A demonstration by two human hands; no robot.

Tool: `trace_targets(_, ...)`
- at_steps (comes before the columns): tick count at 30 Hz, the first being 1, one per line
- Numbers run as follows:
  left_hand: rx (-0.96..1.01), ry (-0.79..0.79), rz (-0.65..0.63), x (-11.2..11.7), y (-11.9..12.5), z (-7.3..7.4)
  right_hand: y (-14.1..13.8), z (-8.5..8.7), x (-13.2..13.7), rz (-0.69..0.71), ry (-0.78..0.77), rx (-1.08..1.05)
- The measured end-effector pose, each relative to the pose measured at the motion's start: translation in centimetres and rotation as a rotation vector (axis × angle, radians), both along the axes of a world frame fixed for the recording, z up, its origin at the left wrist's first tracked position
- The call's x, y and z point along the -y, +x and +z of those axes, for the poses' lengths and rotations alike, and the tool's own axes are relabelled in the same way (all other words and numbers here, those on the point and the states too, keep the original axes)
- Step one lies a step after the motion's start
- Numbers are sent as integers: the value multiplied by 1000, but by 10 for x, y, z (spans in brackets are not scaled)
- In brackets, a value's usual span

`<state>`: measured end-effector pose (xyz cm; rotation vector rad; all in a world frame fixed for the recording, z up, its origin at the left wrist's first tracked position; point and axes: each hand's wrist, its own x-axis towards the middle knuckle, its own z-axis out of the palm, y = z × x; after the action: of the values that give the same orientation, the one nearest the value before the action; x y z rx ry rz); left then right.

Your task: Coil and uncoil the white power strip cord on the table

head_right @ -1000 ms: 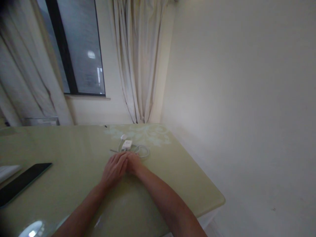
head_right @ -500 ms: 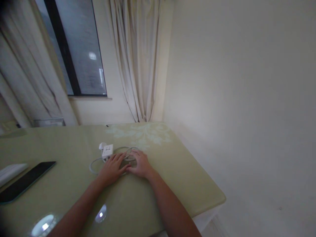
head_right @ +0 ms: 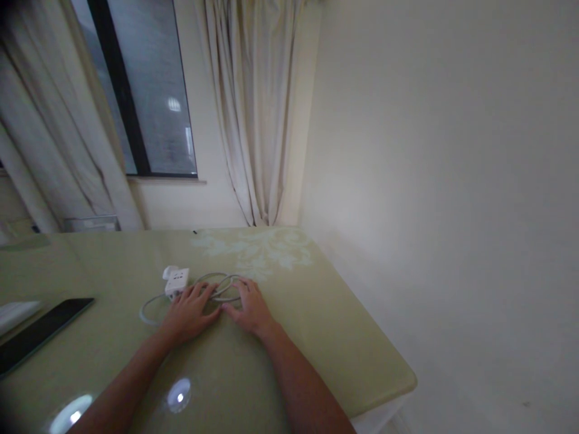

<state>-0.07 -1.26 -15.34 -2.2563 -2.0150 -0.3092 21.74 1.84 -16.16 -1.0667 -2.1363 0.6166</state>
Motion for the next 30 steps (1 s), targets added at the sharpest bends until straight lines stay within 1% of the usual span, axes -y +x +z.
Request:
trace_targets(3, -44, 23, 114, -3, -15, -1, -1, 1, 1, -2, -30, 9)
trace_targets(8, -91, 103, 249, -9, -51, -14, -2, 0, 3, 13, -62, 44)
trace_targets(10, -99, 121, 302, -10, -61, -19, -3, 0, 4, 14, -65, 53)
trace_targets(12, -92, 130, 337, -12, -65, -22, -4, 2, 5, 11, -66, 63)
trace_targets(14, -74, 136, 329, -14, -64, -23, -6, 4, 7, 9, -67, 78)
trace_targets(18, -21, 154, 250, -19, -62, -26, -11, 6, 10, 19, -49, 116)
trace_targets(22, 29, 194, 179, -26, -63, -29, -15, 4, 10, 32, -34, 124)
trace_targets(25, 86, 202, 105, -29, -60, -27, -18, 2, 11, 35, -36, 133)
trace_targets(28, 123, 215, 104, -28, -51, -23, -19, 2, 13, 38, -28, 141)
trace_targets(30, 111, 215, 111, -26, -45, -21, -20, 4, 14, 46, -23, 145)
